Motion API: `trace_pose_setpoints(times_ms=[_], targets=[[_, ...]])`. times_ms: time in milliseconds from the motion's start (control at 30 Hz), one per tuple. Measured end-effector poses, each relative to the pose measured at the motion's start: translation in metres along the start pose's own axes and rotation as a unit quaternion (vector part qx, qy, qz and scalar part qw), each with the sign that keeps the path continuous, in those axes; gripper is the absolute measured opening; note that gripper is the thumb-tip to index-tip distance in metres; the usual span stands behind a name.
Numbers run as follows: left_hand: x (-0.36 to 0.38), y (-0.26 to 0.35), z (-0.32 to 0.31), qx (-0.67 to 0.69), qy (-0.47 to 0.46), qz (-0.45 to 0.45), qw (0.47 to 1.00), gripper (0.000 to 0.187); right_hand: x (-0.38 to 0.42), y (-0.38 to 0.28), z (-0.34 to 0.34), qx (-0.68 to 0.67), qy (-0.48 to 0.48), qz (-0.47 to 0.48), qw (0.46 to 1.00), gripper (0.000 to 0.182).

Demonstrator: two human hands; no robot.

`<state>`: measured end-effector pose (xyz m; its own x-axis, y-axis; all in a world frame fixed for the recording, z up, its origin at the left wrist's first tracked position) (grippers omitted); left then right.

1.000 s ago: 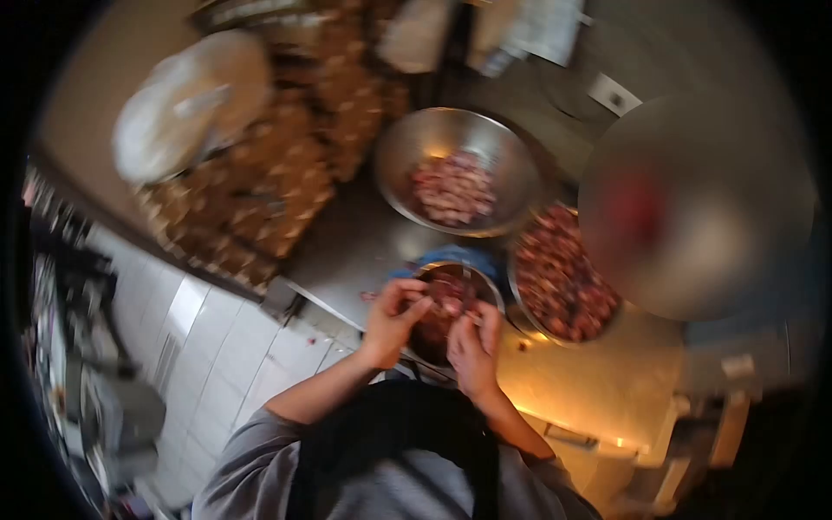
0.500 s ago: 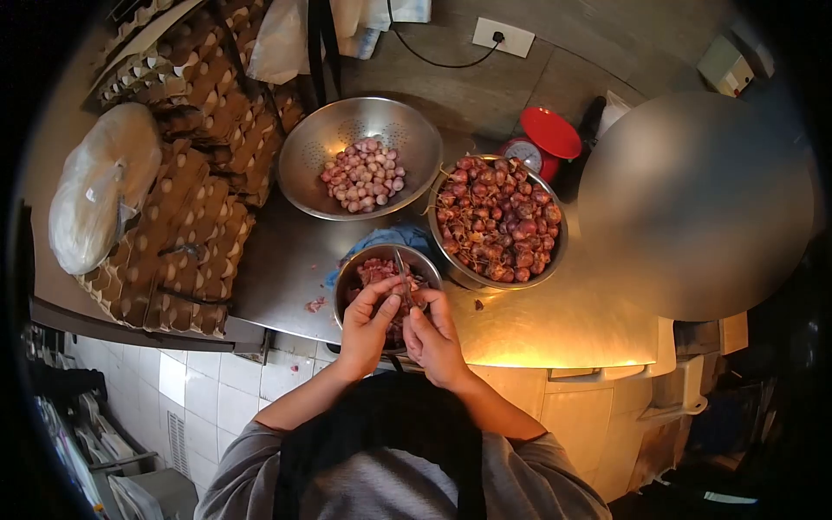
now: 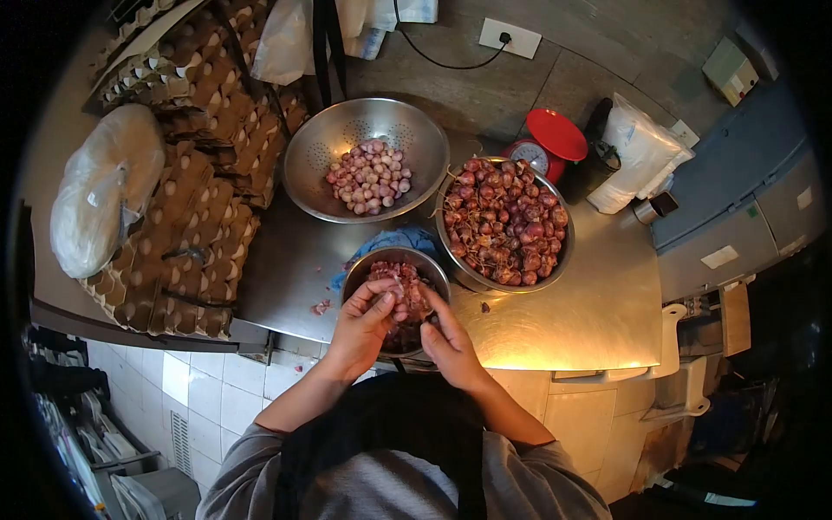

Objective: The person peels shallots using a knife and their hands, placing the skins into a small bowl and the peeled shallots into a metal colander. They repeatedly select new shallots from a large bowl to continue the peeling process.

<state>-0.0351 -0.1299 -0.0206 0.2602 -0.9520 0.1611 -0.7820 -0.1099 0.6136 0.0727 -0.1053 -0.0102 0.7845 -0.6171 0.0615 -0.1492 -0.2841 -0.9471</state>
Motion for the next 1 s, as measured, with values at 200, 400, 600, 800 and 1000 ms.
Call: trace_pose_setpoints(times_ms=[200, 400, 600, 800, 1000], targets=[[0.001, 0.008, -0.003, -0.031, 0.017, -0.002, 0.999, 0.019, -0.001, -0.001, 0.001, 0.169, 0.034, 0.055, 0.984, 0.045], [0.004, 0.013, -0.008, -0.094, 0.010, -0.064, 0.994, 0.019, -0.006, -0.003, 0.004, 0.155, 0.051, 0.094, 0.982, 0.043], [0.006, 0.007, -0.009, -0.155, 0.030, -0.080, 0.984, 0.016, -0.013, 0.005, 0.010, 0.020, 0.071, 0.050, 0.996, 0.027], [-0.002, 0.004, -0.003, -0.115, 0.052, -0.078, 0.989, 0.021, -0.025, 0.005, 0.007, -0.043, 0.077, 0.029, 0.996, 0.019], [-0.005, 0.005, -0.001, -0.188, 0.007, -0.115, 0.975, 0.022, -0.028, -0.002, 0.001, 0.004, 0.061, 0.062, 0.996, 0.017]])
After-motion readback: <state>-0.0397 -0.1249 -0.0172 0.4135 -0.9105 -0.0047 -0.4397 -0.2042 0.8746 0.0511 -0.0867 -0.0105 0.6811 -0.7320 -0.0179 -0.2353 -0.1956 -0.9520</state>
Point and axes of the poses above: each hand's wrist, its own x-axis away from the middle knuckle, its own z-axis out of the back of the hand, y = z × x, the point moved 9 cm from there along -x, towards the middle knuckle, and after that the axes turned 1 degree about -z, right-handed, at the moved point
